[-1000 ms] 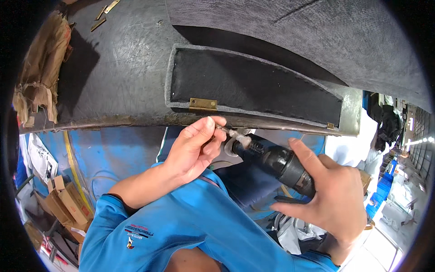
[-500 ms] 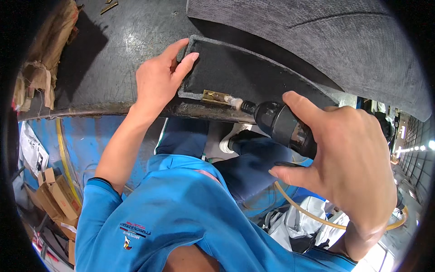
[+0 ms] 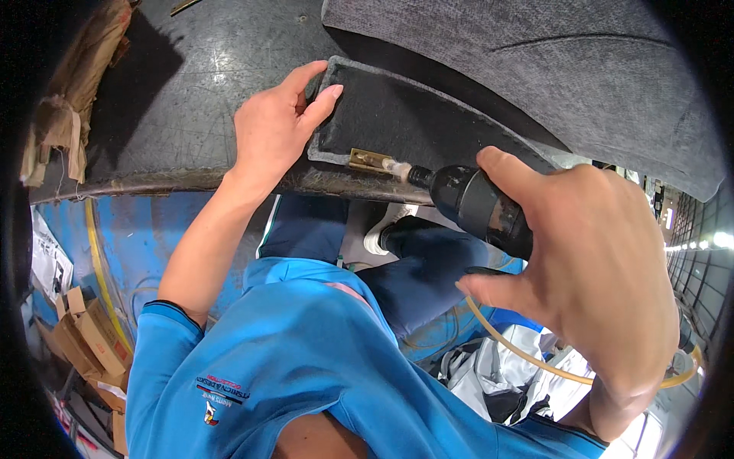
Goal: The person attaches metal brackets to a gray upholstered furniture component using a pneumatic drill and screws. After securing the brackets, the person moves the component and handles white foam padding pieces, placing them into a cardboard box.
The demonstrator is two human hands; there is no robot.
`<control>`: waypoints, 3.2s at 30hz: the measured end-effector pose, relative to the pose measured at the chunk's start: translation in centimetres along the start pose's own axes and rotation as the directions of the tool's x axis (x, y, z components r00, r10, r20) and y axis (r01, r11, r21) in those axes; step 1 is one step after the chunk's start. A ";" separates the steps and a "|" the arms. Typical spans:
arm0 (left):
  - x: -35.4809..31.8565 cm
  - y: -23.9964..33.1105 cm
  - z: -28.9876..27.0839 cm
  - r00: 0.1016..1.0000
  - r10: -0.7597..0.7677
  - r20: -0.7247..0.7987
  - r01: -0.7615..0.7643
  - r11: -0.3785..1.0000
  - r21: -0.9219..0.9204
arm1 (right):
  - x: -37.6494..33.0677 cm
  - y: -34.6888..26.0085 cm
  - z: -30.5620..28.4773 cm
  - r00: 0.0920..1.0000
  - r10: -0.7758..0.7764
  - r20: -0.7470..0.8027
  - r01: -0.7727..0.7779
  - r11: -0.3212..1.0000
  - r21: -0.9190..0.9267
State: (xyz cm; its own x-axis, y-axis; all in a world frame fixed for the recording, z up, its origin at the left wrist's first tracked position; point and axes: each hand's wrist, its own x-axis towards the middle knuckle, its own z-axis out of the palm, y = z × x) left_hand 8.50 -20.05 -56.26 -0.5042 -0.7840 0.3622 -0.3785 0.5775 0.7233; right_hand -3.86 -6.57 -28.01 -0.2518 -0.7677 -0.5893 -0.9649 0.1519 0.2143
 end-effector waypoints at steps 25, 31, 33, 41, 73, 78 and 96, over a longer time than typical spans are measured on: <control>-0.1 0.6 0.8 0.992 0.121 0.025 -0.123 0.983 0.139 | 1.8 -8.4 -3.8 0.980 -0.167 -0.104 0.104 0.888 -0.449; 0.0 0.5 0.8 0.993 0.114 0.002 -0.113 0.981 0.158 | 1.7 -10.0 -4.3 0.995 -0.087 -0.051 0.046 0.847 -0.529; -0.3 0.6 0.9 0.994 0.107 0.006 -0.107 0.982 0.159 | 2.0 -11.9 -5.6 0.999 -0.034 -0.014 0.022 0.846 -0.532; -0.3 0.6 1.1 0.990 0.138 -0.037 -0.133 0.984 0.118 | 2.6 -12.1 -3.3 1.000 0.002 0.025 0.017 0.706 -0.708; 2.3 16.8 4.5 0.362 -0.230 0.903 0.911 -0.120 -0.395 | -13.8 15.3 27.7 0.972 0.232 -0.044 0.038 0.030 0.999; 1.7 27.1 4.9 0.168 -0.113 0.979 0.975 0.167 -0.148 | -20.4 18.4 24.5 0.948 0.317 -0.041 0.056 -0.040 0.998; 13.4 56.0 -6.9 0.369 -0.129 0.921 0.927 0.122 -0.354 | -37.8 25.5 -1.7 0.851 0.524 0.042 -0.082 0.053 0.995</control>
State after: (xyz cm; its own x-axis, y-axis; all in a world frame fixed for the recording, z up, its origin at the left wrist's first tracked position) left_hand -14.07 0.22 -6.87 -0.8515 -0.1542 -0.5012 -0.2388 -0.7369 0.6324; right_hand -18.86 25.24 1.06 -0.7228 -0.5472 -0.4221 -0.1054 0.6909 -0.7152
